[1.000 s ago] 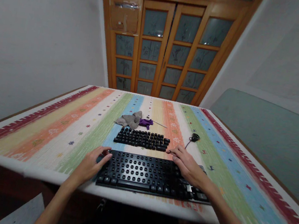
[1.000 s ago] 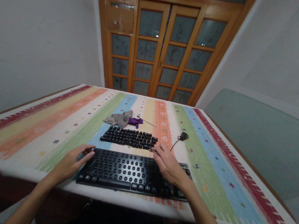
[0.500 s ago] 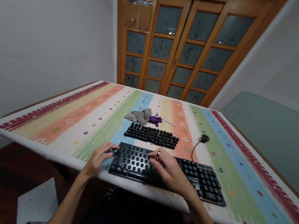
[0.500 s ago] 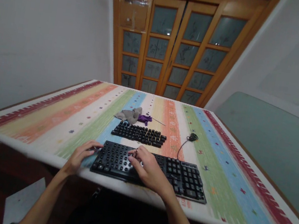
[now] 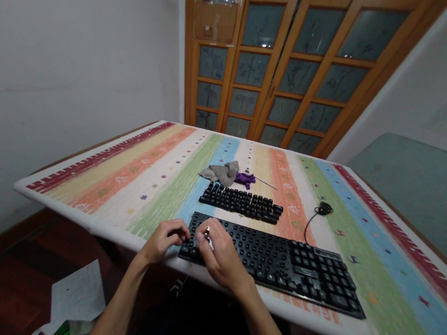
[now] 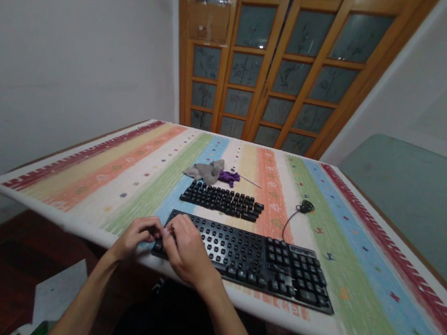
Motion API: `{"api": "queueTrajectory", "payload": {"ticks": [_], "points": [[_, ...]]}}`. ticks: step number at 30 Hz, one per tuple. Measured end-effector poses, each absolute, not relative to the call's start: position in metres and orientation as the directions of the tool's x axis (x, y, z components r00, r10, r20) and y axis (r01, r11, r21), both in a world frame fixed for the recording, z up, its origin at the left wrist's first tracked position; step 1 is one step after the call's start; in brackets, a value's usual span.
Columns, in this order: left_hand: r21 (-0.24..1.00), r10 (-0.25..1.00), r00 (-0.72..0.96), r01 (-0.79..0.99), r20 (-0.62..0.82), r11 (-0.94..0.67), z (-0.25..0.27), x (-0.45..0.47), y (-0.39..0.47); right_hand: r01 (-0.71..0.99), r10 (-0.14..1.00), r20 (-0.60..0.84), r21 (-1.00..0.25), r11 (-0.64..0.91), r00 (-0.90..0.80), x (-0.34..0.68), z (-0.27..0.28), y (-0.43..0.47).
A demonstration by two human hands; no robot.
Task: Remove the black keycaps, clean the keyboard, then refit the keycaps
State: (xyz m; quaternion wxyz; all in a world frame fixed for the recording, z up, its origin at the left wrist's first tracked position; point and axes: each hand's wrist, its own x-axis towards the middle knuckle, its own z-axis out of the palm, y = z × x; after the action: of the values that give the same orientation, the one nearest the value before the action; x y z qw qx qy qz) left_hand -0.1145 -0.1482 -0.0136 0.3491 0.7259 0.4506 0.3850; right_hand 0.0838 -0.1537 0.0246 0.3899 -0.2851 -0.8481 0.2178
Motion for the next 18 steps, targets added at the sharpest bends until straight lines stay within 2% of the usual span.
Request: {"api": "queueTrajectory", "payload": {"ticks": [2, 5, 9, 14, 18], "points": [[0.841, 0.919, 0.309, 0.404, 0.246, -0.361, -0.013, -0.116, -0.150, 0.406, 0.632, 0.485, -0.495, 0.768, -0.605, 0.081, 0.023, -0.154], [0.804, 0.886, 0.364, 0.412, 0.285, -0.428, -0.011, -0.121, -0.155, 0.531, 0.627, 0.301, -0.344, 0.774, -0.718, 0.078, 0.020, -0.155], [0.775, 0.845, 0.437, 0.400, 0.307, -0.489, -0.008, -0.128, -0.161, 0.611, 0.650, 0.144, -0.240, 0.755, -0.746, 0.075, 0.014, -0.158], [0.771, 0.847, 0.435, 0.408, 0.306, -0.489, -0.011, -0.132, -0.160, 0.604, 0.624, 0.161, -0.157, 0.781, -0.765, 0.068, 0.009, -0.160], [0.784, 0.843, 0.440, 0.385, 0.308, -0.487, -0.013, -0.133, -0.158, 0.561, 0.557, 0.186, -0.035, 0.827, -0.809, 0.063, 0.008, -0.158]]}}
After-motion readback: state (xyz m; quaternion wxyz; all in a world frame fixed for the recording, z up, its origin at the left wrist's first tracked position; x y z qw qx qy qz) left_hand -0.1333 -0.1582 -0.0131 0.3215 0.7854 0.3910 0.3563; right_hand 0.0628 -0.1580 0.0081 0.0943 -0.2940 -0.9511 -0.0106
